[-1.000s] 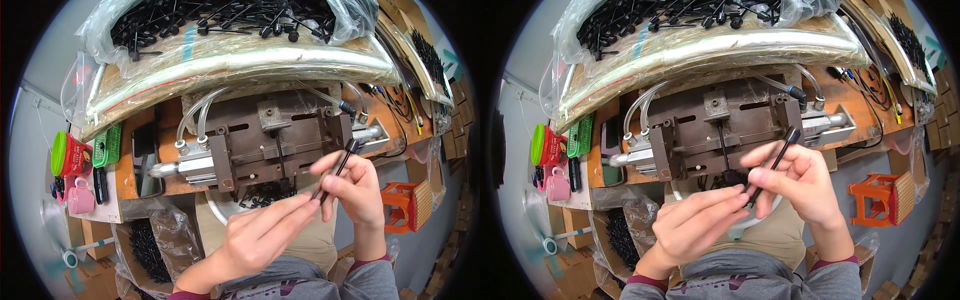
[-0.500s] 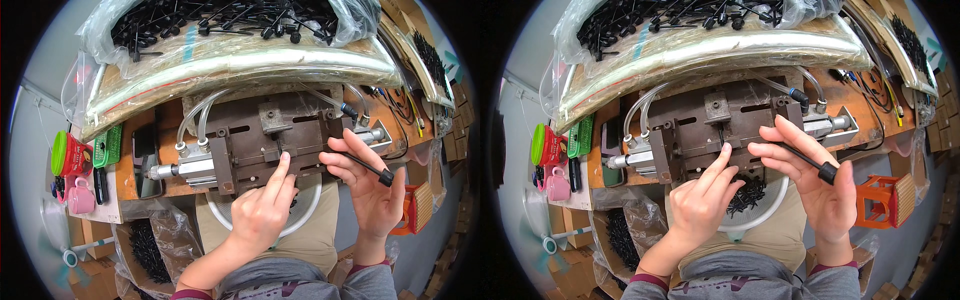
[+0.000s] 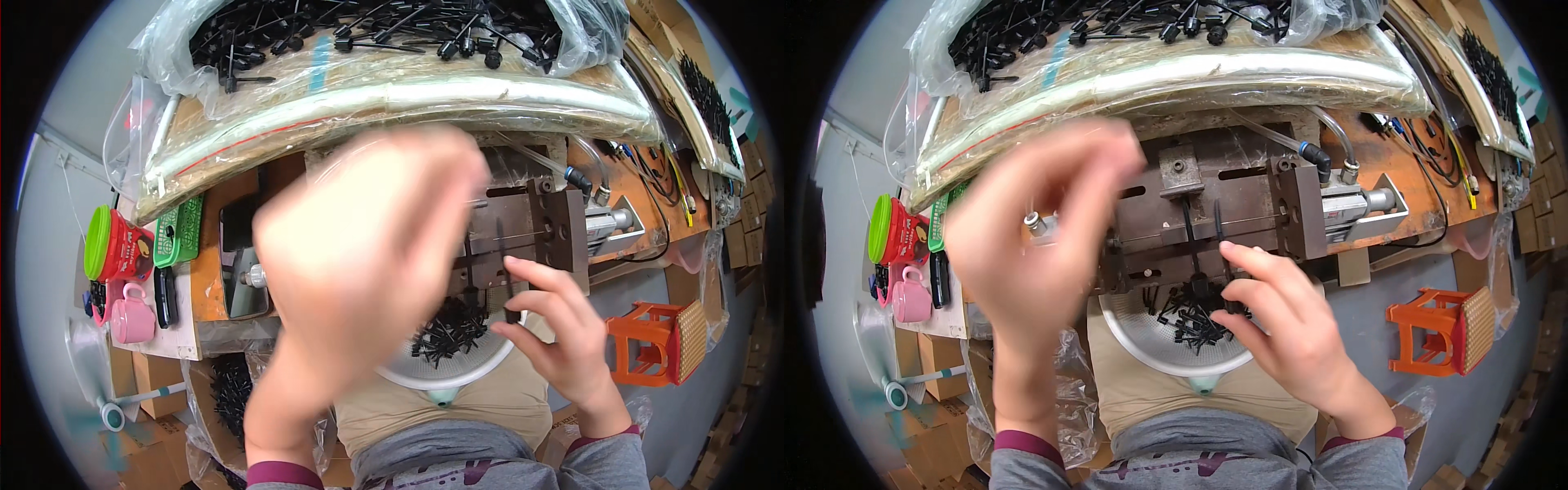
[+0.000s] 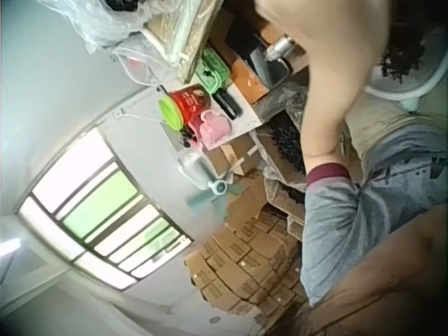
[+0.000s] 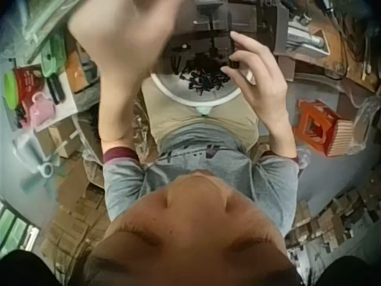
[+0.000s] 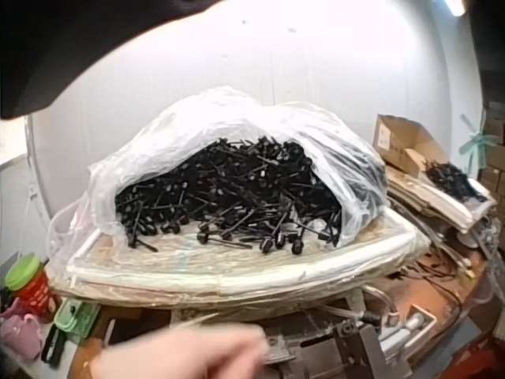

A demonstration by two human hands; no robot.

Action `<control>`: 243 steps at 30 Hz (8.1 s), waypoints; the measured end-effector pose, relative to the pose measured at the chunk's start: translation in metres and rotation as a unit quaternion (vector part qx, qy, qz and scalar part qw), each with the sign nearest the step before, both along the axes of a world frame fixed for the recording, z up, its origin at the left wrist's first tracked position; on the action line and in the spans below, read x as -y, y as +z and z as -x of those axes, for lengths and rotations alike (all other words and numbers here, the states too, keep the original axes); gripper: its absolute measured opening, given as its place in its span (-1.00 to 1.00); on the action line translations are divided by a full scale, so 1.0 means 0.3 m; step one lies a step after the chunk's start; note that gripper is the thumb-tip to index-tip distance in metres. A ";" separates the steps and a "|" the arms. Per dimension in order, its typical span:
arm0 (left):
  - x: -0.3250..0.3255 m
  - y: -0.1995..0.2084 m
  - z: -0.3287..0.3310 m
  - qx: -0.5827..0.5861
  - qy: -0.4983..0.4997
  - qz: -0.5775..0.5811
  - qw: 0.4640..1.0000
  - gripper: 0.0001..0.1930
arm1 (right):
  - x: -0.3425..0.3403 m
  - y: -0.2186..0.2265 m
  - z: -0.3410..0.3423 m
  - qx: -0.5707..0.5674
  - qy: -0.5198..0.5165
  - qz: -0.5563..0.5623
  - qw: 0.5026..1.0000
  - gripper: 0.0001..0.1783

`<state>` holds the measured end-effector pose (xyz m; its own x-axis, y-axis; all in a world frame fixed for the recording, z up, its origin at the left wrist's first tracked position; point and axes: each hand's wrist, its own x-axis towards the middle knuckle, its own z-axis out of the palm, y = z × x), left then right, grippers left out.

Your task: The person is sorting small black plastic components from a large bin into boxes and then uses a pneumatic jig to assemble or press them together.

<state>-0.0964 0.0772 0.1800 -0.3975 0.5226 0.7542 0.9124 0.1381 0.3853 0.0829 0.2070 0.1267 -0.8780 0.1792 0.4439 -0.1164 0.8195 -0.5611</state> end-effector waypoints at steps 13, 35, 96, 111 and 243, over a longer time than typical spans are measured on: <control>-0.114 0.068 0.446 -0.040 0.142 0.208 0.967 -0.66 | 0.068 -0.015 0.112 0.011 0.002 -0.245 0.969 -0.84; 0.175 0.041 -0.119 0.175 0.026 -0.003 0.984 -0.65 | -0.240 0.390 0.965 0.216 -0.124 -0.384 0.889 -0.67; 0.096 -0.020 -0.132 0.270 -0.087 -0.123 0.951 -0.58 | -0.349 0.312 0.407 -0.260 -0.029 0.125 0.957 -0.79; 0.045 -0.242 -0.248 0.006 0.039 0.188 0.981 -0.73 | -0.102 0.105 0.115 -0.281 -0.063 0.139 0.948 -0.72; 0.049 -0.215 -0.225 -0.002 0.005 0.194 0.981 -0.75 | -0.118 0.002 0.012 -0.203 0.039 -0.110 0.972 -0.64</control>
<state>-0.0288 0.0624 0.1154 -0.4011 0.7668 0.5011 0.9118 0.2819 0.2985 0.0793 0.2425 0.1273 -0.6299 -0.0188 0.7764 -0.3577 0.8944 -0.2685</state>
